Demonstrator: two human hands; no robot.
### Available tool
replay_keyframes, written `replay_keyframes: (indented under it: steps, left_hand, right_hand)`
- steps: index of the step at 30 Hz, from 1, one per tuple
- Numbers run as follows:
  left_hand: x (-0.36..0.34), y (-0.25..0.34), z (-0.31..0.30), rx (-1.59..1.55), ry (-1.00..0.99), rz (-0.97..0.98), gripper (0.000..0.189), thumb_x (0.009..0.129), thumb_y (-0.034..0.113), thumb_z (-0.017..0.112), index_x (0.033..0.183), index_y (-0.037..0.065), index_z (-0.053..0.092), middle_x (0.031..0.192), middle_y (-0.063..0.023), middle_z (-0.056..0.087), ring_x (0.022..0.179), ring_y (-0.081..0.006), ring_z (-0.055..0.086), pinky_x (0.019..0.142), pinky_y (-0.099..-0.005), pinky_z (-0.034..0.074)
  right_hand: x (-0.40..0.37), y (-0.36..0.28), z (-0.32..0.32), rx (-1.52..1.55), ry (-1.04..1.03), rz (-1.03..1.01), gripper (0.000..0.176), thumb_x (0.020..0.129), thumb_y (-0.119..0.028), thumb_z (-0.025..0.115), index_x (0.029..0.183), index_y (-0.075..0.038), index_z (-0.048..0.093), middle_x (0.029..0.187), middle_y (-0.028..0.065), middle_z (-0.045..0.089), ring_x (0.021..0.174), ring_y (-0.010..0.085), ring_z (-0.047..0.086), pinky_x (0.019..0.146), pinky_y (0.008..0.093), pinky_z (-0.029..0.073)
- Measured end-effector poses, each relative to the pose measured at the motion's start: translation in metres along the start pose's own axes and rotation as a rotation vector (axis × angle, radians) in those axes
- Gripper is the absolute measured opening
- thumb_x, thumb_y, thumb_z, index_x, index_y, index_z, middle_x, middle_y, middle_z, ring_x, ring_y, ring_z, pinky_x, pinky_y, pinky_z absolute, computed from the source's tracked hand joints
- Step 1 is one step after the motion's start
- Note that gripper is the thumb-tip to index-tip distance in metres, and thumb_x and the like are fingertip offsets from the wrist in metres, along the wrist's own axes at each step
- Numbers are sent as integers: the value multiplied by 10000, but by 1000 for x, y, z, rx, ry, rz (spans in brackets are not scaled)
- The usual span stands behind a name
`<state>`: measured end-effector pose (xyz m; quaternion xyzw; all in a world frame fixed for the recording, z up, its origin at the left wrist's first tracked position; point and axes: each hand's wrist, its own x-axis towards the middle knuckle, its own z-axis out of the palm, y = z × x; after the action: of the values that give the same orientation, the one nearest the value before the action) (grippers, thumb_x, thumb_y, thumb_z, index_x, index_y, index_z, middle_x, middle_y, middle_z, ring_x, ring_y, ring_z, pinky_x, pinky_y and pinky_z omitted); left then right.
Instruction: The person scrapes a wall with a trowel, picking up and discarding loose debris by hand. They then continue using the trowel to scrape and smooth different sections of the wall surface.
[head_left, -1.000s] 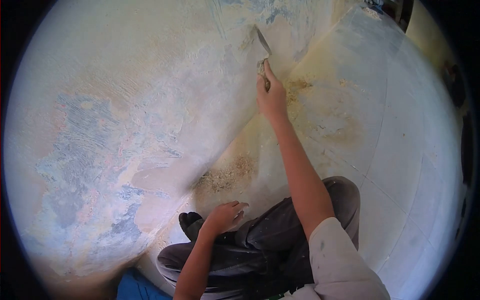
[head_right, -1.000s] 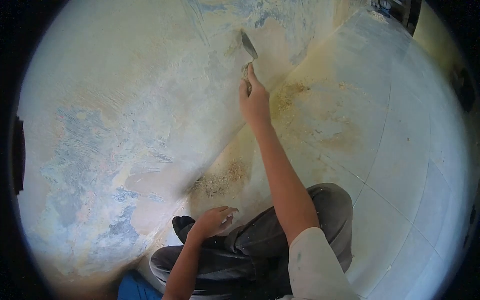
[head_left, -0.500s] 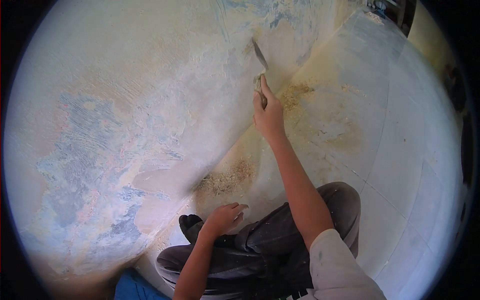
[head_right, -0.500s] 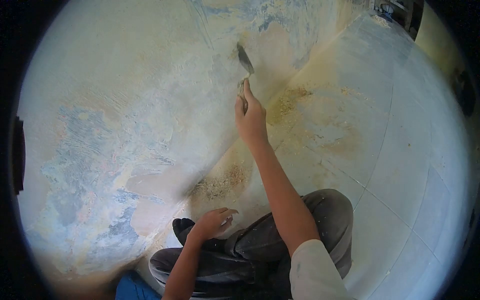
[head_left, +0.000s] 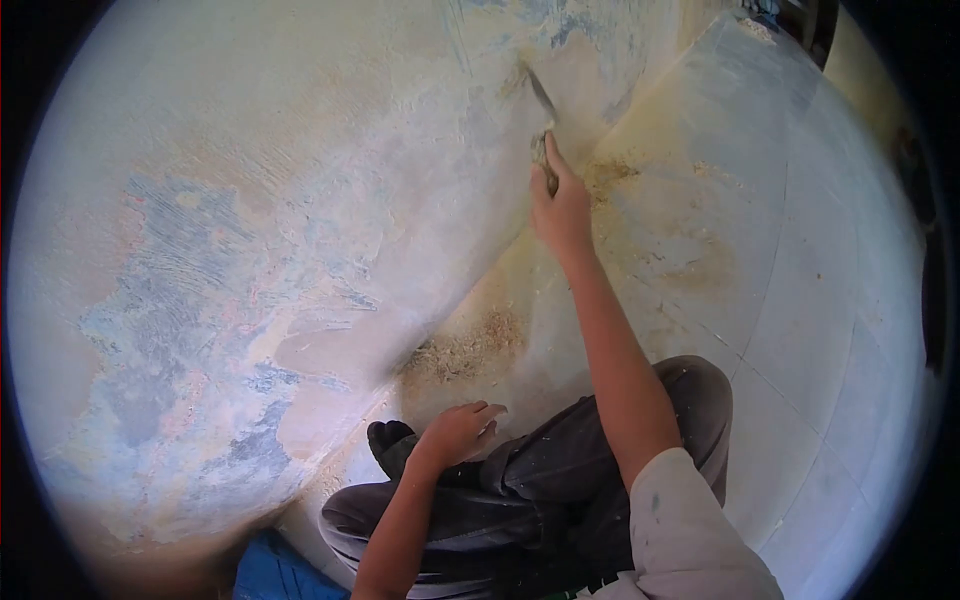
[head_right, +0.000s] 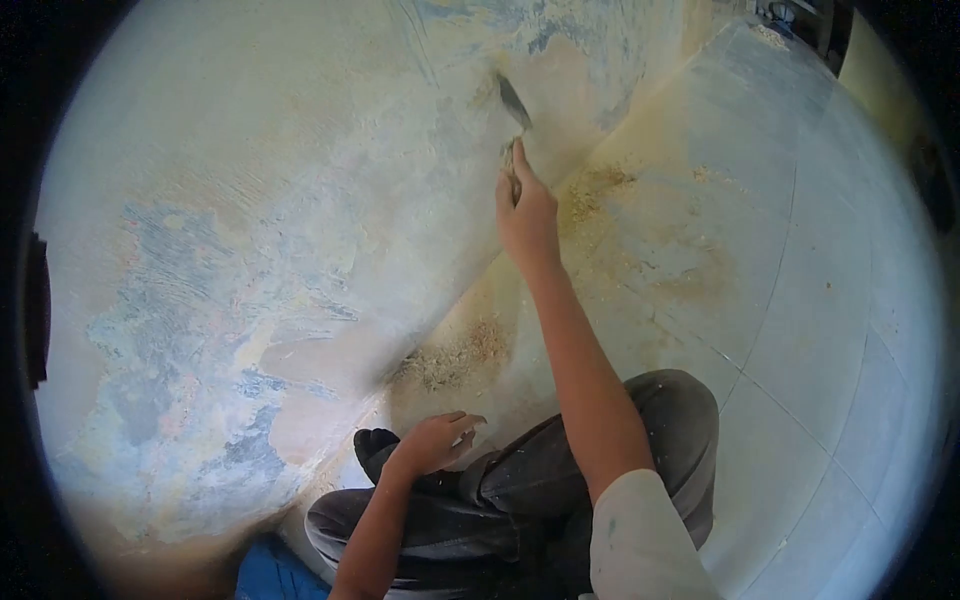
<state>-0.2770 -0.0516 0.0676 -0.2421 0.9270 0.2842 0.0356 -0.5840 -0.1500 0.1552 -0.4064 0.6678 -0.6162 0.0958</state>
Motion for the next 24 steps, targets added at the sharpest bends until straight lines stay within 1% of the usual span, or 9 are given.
replay_keyframes:
  steps: [2,4,5,12,14,15,17,21,24]
  left_hand:
    - [1,-2,0,2,20,10,290,940,155,593,1228,125,622,1025,-140,679,966,-359,667,858,-467,536]
    - [3,-2,1,5,31,19,291,938,154,594,1226,125,622,1021,-138,678,961,-357,668,855,-467,536]
    - [3,-1,1,10,24,23,290,936,154,596,1223,125,623,1017,-138,678,959,-354,669,856,-465,535]
    - [4,2,-2,35,14,30,285,932,152,605,1214,121,625,1017,-135,681,962,-342,671,866,-457,535]
    - [3,2,-2,24,41,45,282,932,153,606,1211,121,627,1013,-131,682,956,-342,672,859,-456,537]
    - [2,3,-1,11,59,59,278,933,154,606,1208,120,628,1010,-128,683,950,-341,672,853,-455,538]
    - [2,2,-1,19,70,70,276,933,156,608,1205,120,630,1002,-125,684,940,-342,673,843,-455,540]
    - [2,1,1,24,57,56,268,934,159,609,1198,120,632,1006,-124,686,928,-343,673,830,-457,541]
    - [3,-1,3,38,29,43,267,934,162,611,1196,117,633,1015,-130,682,944,-342,672,837,-455,540]
  right_hand:
    - [-21,11,12,-3,-1,4,556,1008,-142,544,1541,-48,414,892,178,636,800,252,625,757,373,509]
    - [-43,16,32,168,-46,96,561,1008,-127,545,1540,-23,402,876,171,617,784,248,613,745,359,504]
    - [-46,18,39,206,-18,56,560,1010,-115,542,1540,-7,394,863,158,603,767,222,593,741,349,500]
    - [-9,4,7,194,-11,92,559,1014,-118,533,1549,-34,394,873,165,600,799,231,607,768,375,508]
    - [-17,-17,1,274,-110,340,564,1014,-134,532,1551,-40,388,980,224,652,910,299,666,844,401,517]
    - [-25,-9,11,273,-113,335,564,1014,-134,532,1551,-40,388,980,224,652,910,299,666,844,401,517]
    - [-39,19,37,156,1,52,556,1020,-144,524,1548,-35,388,1005,223,664,943,319,671,869,408,517]
    - [-21,14,27,82,-18,121,555,1023,-145,520,1550,-37,383,956,199,660,898,307,661,854,401,521]
    - [6,7,-2,127,8,72,563,1027,-151,519,1560,-45,373,868,154,608,798,271,609,809,385,517]
